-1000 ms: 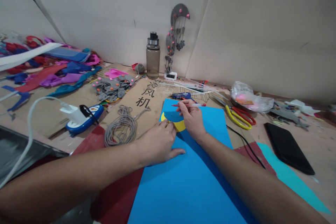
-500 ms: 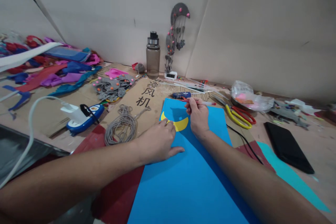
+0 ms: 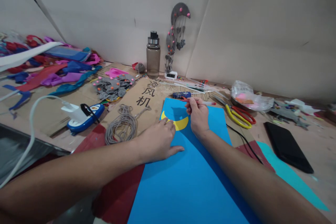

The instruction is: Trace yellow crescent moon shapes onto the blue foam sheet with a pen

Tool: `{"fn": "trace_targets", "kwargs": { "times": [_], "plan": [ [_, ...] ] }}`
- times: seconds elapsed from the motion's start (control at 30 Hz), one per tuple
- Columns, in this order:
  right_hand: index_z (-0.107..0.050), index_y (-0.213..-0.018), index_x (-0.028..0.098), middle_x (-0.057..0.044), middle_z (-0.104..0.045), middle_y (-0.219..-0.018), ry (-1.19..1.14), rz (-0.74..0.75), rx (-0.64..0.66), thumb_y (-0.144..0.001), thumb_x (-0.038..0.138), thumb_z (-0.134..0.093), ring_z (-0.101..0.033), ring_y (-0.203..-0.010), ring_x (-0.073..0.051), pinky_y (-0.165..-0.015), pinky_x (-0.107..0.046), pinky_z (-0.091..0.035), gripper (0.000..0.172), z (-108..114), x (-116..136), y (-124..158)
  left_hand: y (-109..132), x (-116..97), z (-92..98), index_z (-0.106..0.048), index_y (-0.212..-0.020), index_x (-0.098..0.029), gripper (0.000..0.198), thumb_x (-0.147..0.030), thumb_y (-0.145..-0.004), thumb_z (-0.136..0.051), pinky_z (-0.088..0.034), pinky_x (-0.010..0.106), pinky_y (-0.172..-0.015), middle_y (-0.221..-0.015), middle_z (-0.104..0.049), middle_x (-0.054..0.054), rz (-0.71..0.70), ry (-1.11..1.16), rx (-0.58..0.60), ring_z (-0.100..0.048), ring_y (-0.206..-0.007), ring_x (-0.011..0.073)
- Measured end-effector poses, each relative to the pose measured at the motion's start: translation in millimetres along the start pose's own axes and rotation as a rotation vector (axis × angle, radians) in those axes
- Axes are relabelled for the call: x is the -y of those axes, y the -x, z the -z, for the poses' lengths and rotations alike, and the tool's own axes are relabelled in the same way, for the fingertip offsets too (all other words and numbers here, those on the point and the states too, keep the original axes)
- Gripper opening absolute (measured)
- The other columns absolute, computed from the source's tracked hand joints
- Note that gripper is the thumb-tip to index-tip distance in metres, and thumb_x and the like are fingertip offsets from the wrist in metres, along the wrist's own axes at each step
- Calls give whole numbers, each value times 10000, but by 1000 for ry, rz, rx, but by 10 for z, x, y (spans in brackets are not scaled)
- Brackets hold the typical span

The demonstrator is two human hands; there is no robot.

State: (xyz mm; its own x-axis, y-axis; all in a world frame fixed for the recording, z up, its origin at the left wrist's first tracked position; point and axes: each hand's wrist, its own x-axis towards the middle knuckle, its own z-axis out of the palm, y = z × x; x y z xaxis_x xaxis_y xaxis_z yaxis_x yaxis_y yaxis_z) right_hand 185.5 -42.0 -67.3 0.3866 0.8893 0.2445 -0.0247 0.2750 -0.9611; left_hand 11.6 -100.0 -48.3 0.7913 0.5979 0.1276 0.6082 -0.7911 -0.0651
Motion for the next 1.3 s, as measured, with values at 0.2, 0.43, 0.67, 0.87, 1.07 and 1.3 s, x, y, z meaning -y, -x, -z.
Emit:
{"fn": "trace_targets", "kwargs": {
  "times": [0.2, 0.43, 0.67, 0.87, 1.07, 1.3],
  "plan": [
    [-544, -813, 209, 30, -576, -637, -22, -11, 3, -792, 486, -600, -467, -521, -102, -509, -246, -364, 283, 1, 0, 2, 1, 28, -28, -624, -1224, -21, 809, -716, -885, -388, -429, 453, -1015, -1252, -623, 239, 37, 24, 3, -558, -1193, 367],
    [-563, -828, 201, 36, -589, -636, -24, 3, 3, -796, 493, -601, -470, -519, -94, -499, -235, -350, 296, 6, -26, -5, -11, 45, 11, -625, -1233, -17, 801, -706, -880, -421, -429, 453, -1031, -1277, -612, 240, 43, 41, 29, -552, -1211, 372],
    [-560, -808, 203, 37, -582, -624, -38, -12, -1, -786, 483, -608, -461, -510, -93, -497, -239, -345, 285, -6, -15, -4, -11, 69, 16, -628, -1238, -30, 789, -703, -883, -417, -417, 434, -1051, -1280, -618, 223, 39, 56, 29, -562, -1206, 350],
    [-558, -807, 201, 38, -579, -620, -43, -9, 5, -787, 480, -611, -459, -511, -93, -499, -240, -345, 285, -6, -24, -6, -12, 63, 14, -624, -1240, -16, 799, -703, -879, -430, -412, 425, -1056, -1270, -620, 227, 39, 66, 20, -551, -1219, 356],
    [-563, -820, 198, 31, -592, -634, -16, 0, 8, -796, 493, -602, -472, -518, -96, -505, -242, -355, 298, -8, -26, 0, -18, 43, 60, -625, -1237, -44, 765, -694, -885, -428, -432, 433, -1027, -1259, -625, 210, 44, 28, 48, -559, -1198, 353],
    [-563, -817, 199, 29, -594, -649, -8, 30, 13, -817, 476, -589, -476, -537, -96, -520, -238, -361, 278, 0, -30, 7, -13, 25, 35, -633, -1200, -40, 723, -663, -905, -413, -469, 440, -963, -1218, -621, 218, 23, -11, 48, -573, -1145, 355]
  ]
}}
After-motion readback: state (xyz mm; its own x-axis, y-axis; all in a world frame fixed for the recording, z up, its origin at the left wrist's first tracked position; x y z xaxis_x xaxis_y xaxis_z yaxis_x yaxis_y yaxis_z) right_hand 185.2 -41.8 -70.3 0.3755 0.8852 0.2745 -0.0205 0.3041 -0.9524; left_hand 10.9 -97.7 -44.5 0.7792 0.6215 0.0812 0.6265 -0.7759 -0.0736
